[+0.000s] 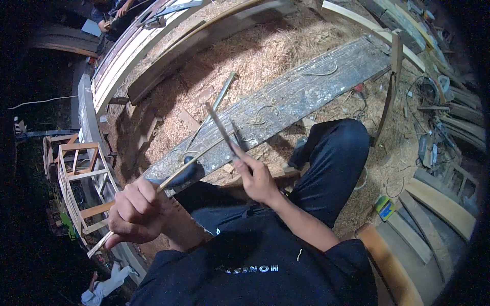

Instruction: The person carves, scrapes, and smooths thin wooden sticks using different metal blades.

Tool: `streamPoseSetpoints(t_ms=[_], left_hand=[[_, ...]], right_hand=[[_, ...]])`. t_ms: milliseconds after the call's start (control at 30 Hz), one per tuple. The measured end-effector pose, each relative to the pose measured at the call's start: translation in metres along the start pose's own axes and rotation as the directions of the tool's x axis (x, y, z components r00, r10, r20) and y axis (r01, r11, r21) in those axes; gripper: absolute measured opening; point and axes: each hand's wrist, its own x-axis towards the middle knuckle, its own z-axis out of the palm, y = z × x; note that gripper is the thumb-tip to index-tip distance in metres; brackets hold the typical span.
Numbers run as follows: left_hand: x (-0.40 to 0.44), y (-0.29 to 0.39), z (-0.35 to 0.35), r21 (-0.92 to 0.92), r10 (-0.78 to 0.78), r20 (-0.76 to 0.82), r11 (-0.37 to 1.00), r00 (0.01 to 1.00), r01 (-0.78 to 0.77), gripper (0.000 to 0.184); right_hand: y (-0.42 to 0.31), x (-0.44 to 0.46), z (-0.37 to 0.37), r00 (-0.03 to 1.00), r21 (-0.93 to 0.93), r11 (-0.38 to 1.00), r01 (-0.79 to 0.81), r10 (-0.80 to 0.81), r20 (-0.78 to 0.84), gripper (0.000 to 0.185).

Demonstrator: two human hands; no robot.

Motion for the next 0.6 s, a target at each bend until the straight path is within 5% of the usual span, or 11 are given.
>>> streamPoseSetpoints(t_ms=[67, 200, 333, 500, 533, 600], left_hand=[[0.002, -0.001, -0.002, -0.021, -0.008, 0.044, 1.0, 0.999, 0.009, 0.06], [0.0, 0.003, -0.007, -0.056, -0.013, 0.033, 0.998, 0.999, 0.015, 0.06], [0.003, 0.0, -0.007, -0.073, -0.025, 0.101, 0.997, 0.995, 0.032, 0.06], [0.003, 0.002, -0.008, -0.087, -0.026, 0.037, 0.996, 0.999, 0.029, 0.059], [0.003, 0.001, -0.009, -0.088, -0.022, 0.079, 0.996, 0.997, 0.029, 0.059], [0.004, 0.004, -0.013, -0.074, -0.044, 0.14, 0.996, 0.989, 0.054, 0.06]], right_hand=[[-0.002, -0.003, 0.005, 0.983, -0.043, 0.982, 0.183, -0.184, -0.016, 0.046], [0.014, 0.007, 0.001, 0.998, -0.007, 0.999, -0.036, 0.036, -0.048, 0.046], [0.017, 0.001, 0.007, 0.988, -0.016, 0.99, 0.143, -0.144, -0.052, 0.046], [0.014, 0.007, -0.001, 0.983, 0.074, 0.981, -0.177, 0.18, -0.036, 0.047], [0.01, 0.003, 0.003, 0.999, 0.028, 1.0, -0.001, 0.002, -0.05, 0.047], [0.004, -0.002, 0.009, 0.993, 0.018, 0.994, 0.108, -0.108, -0.038, 0.047]])
